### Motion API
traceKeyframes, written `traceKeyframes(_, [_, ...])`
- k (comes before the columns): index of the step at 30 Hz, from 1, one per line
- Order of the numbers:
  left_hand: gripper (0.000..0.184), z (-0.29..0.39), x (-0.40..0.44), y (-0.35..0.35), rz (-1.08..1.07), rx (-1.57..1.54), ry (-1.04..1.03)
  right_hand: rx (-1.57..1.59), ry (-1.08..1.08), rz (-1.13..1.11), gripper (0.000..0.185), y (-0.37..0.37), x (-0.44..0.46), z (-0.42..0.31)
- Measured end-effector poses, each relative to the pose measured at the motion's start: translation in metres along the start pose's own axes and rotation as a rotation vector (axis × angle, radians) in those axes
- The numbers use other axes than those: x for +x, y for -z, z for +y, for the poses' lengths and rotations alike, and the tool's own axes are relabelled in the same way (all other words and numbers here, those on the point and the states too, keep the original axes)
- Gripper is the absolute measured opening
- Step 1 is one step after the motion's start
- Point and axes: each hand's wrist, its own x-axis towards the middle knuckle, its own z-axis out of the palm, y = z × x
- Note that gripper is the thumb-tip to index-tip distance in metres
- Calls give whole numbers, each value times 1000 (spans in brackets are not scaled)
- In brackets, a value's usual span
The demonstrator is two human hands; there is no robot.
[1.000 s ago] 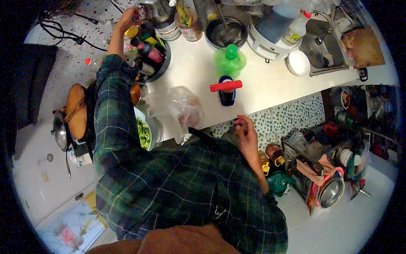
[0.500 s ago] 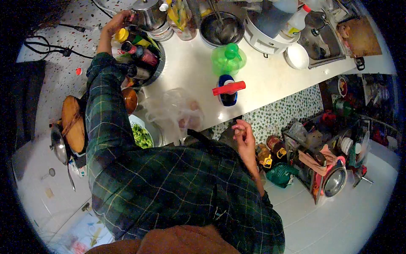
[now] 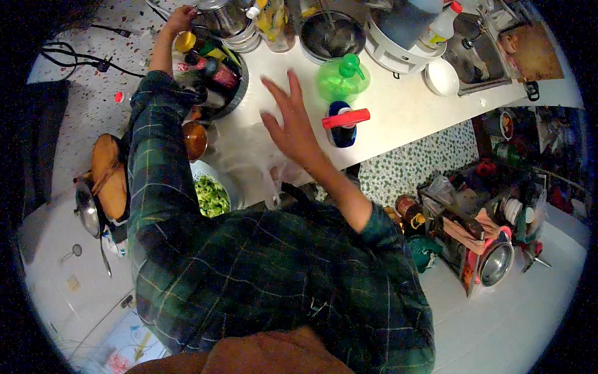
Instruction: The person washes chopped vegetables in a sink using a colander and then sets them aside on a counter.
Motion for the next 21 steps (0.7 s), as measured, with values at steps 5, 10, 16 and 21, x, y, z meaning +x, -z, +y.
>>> traceKeyframes(5, [30,-22,14,-26,5,7,-13,-339,223,238,57,-55,119,59])
traceKeyframes(10, [33,-30,-5,-46,212,178,-50,-443,70,392,51,-53,167,76])
traceKeyframes(16, [32,-78,27,-72,209,62,55,-464,166,277,32,-50,184,60])
traceKeyframes(21, [29,-38,4,-52,134,10,121,-643,354,276,37,-60,163,26])
